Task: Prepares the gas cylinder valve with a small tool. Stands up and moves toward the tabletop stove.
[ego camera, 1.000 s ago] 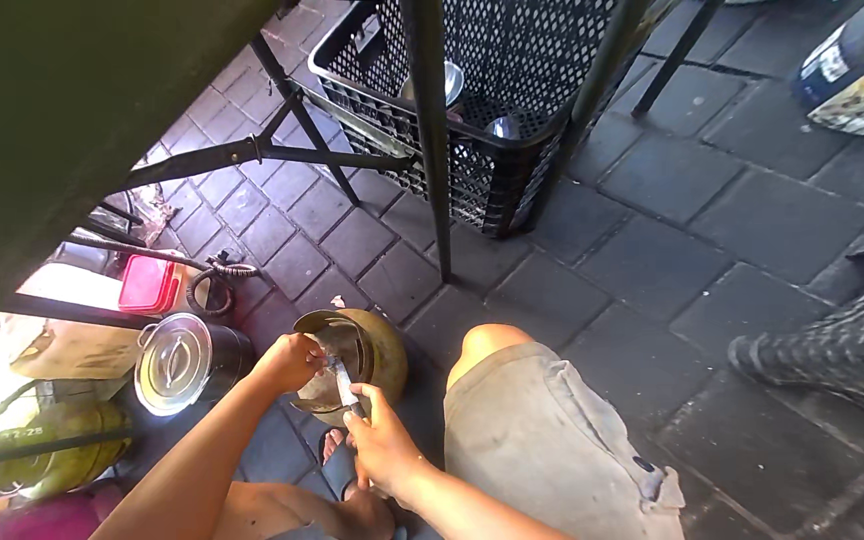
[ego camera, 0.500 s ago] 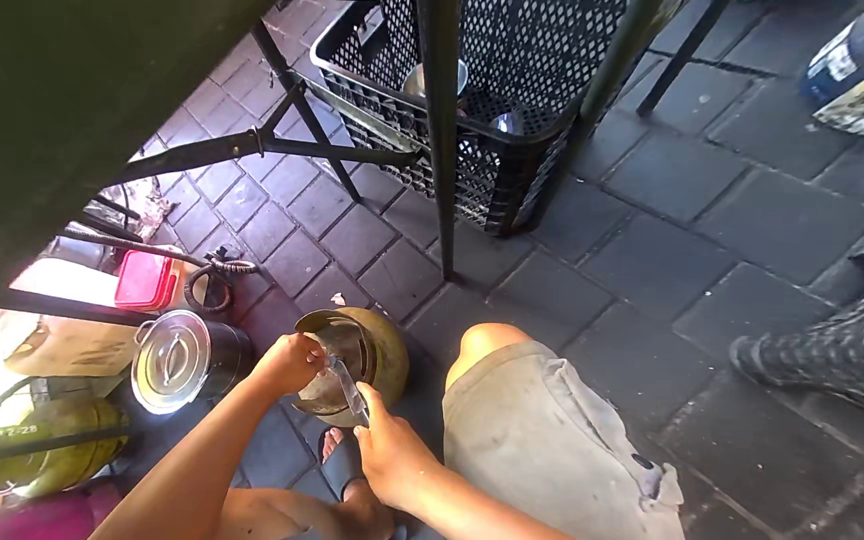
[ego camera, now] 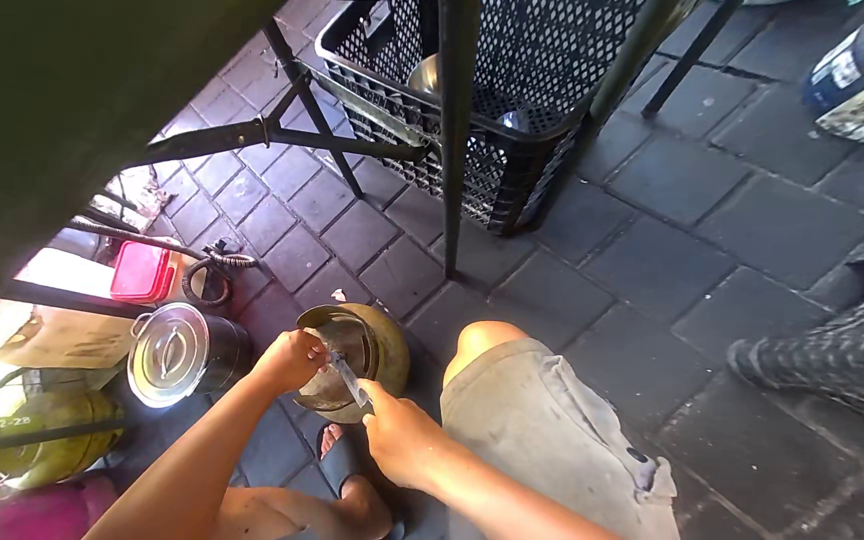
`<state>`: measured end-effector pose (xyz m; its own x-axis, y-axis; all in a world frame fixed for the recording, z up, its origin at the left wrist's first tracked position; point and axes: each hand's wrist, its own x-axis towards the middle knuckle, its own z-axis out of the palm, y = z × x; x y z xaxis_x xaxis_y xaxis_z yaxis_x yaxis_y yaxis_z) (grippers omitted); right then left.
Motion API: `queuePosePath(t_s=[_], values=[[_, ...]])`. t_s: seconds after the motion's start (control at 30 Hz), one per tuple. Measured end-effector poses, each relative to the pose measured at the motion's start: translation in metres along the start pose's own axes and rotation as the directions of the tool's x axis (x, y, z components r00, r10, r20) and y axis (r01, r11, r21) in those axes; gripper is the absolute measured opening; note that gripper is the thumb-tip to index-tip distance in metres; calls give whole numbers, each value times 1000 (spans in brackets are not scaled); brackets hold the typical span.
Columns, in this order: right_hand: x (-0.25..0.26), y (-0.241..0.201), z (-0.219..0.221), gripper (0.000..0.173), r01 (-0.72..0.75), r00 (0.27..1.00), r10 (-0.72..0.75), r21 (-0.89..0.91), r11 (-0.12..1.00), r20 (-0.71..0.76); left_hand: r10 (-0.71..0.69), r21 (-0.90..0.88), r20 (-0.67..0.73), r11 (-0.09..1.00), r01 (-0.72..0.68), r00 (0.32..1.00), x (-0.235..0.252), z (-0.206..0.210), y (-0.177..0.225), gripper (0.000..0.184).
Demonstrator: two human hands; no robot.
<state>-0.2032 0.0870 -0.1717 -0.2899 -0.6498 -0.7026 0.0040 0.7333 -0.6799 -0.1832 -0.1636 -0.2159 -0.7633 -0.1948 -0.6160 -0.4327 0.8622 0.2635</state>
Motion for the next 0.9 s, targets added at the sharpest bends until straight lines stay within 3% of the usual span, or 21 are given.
queuePosePath(t_s=[0.1,0.2,0.33,0.47,0.73,0.9], values=[[-3,-2,-2,61,-14,1000,14,-24,1000,-7,15,5,-9,1000,-15,1000,0,0,-1,17],[-14,-9,-7,64,-41,998,29,-207,977,-62,21,12,-8,1000,-21,1000,0,0,0,17],[-27,-13,-24,64,5,996,-52,-530,848,-74,48,-6,-15,999,-48,999,-1,0,-2,16],[-29,-16,-36,50,32,991,-115,-730,683,-64,50,-3,-15,999,-50,999,-2,0,-1,16],[-8,-10,-37,28,145,947,-321,-851,505,-29,43,3,-28,999,-43,999,-4,-1,2,16],[-4,-2,-36,30,154,930,-366,-863,481,-38,47,-15,-32,999,-48,998,-4,-1,3,16]])
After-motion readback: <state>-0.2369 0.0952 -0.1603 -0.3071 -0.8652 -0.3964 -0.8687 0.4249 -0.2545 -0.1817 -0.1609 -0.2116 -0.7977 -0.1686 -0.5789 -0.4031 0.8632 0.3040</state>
